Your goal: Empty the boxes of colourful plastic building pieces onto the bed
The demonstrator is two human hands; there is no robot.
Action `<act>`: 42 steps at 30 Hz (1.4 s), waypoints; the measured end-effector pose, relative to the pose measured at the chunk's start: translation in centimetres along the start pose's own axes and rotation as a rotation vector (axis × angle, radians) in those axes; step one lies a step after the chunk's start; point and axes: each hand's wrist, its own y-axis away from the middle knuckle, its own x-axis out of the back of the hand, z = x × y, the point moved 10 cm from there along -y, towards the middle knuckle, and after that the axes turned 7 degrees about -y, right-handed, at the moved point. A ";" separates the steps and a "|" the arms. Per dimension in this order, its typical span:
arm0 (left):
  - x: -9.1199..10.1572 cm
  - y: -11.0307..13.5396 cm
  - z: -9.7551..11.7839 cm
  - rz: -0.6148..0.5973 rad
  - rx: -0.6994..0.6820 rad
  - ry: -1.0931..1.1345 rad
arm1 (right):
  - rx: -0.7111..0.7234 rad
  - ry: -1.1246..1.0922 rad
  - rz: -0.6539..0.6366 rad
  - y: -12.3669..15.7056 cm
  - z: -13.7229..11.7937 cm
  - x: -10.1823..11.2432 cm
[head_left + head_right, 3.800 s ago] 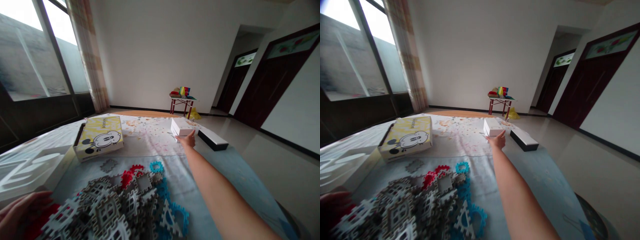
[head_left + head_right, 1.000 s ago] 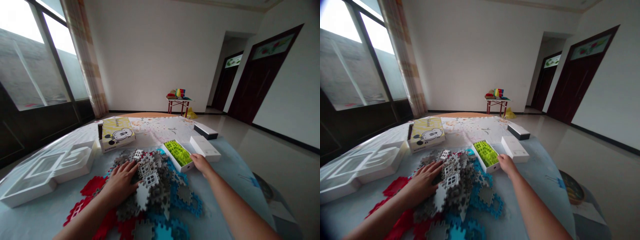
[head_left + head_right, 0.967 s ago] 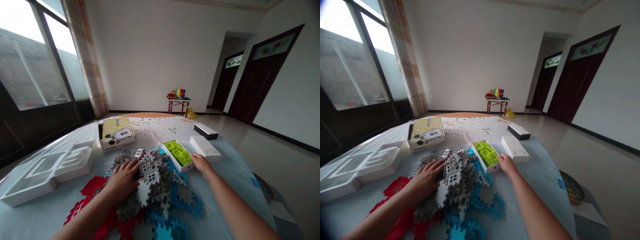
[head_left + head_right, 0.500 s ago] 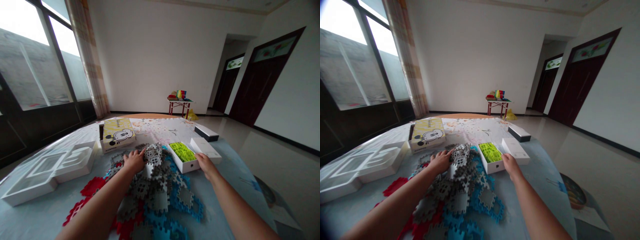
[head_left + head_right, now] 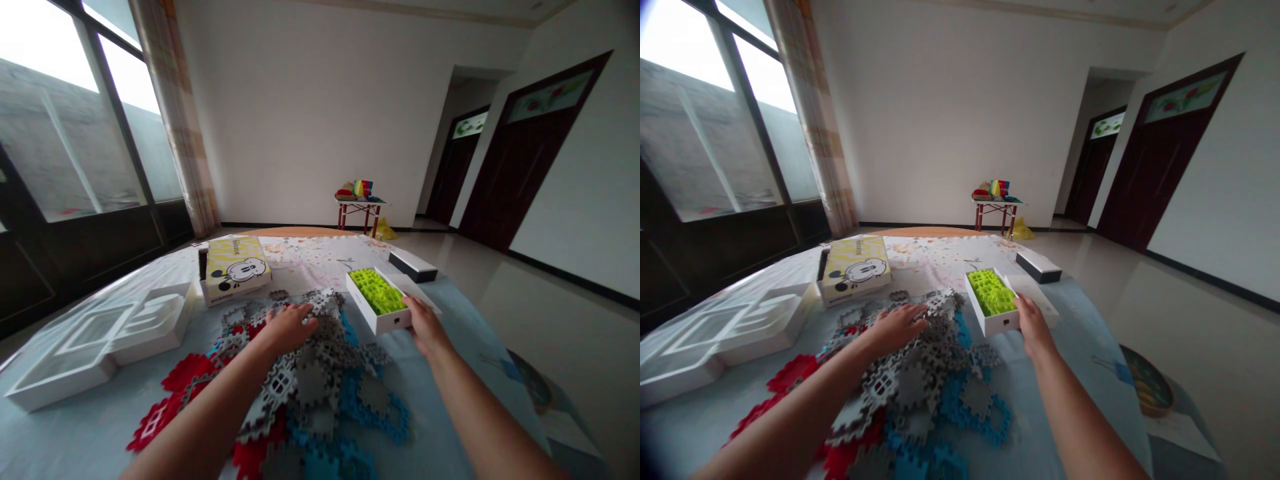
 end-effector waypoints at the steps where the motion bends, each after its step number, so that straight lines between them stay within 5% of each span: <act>1: 0.0 0.0 0.7 0.009 -0.009 0.007 | 0.009 -0.015 -0.008 0.1 -0.1 -0.2; 6: -1.3 1.3 3.9 0.025 -0.067 0.023 | 0.056 0.064 -0.016 0.7 -0.3 -0.7; 9: -1.6 3.0 3.7 0.023 -0.137 0.042 | 0.065 0.092 -0.044 0.9 -0.3 -1.2; 16: -1.8 6.8 -2.0 -0.047 -0.133 0.047 | -0.081 -0.116 -0.108 2.1 -0.2 -2.9; 23: -0.5 7.8 -7.4 -0.035 -0.065 0.065 | -0.111 -0.203 -0.271 4.1 -1.2 -6.6; 27: -0.2 7.7 -11.1 0.022 0.049 0.036 | -0.046 -0.129 -0.394 5.6 -2.2 -10.1; 33: 0.7 7.4 -13.8 0.227 0.158 -0.003 | 0.193 0.093 -0.562 9.0 -5.1 -15.6; 38: 1.3 7.3 -15.7 0.291 0.190 0.114 | 0.460 0.175 -0.558 11.8 -7.9 -17.7; 42: 1.9 7.6 -17.7 0.297 0.246 0.156 | 0.490 0.118 -0.610 12.9 -8.4 -18.7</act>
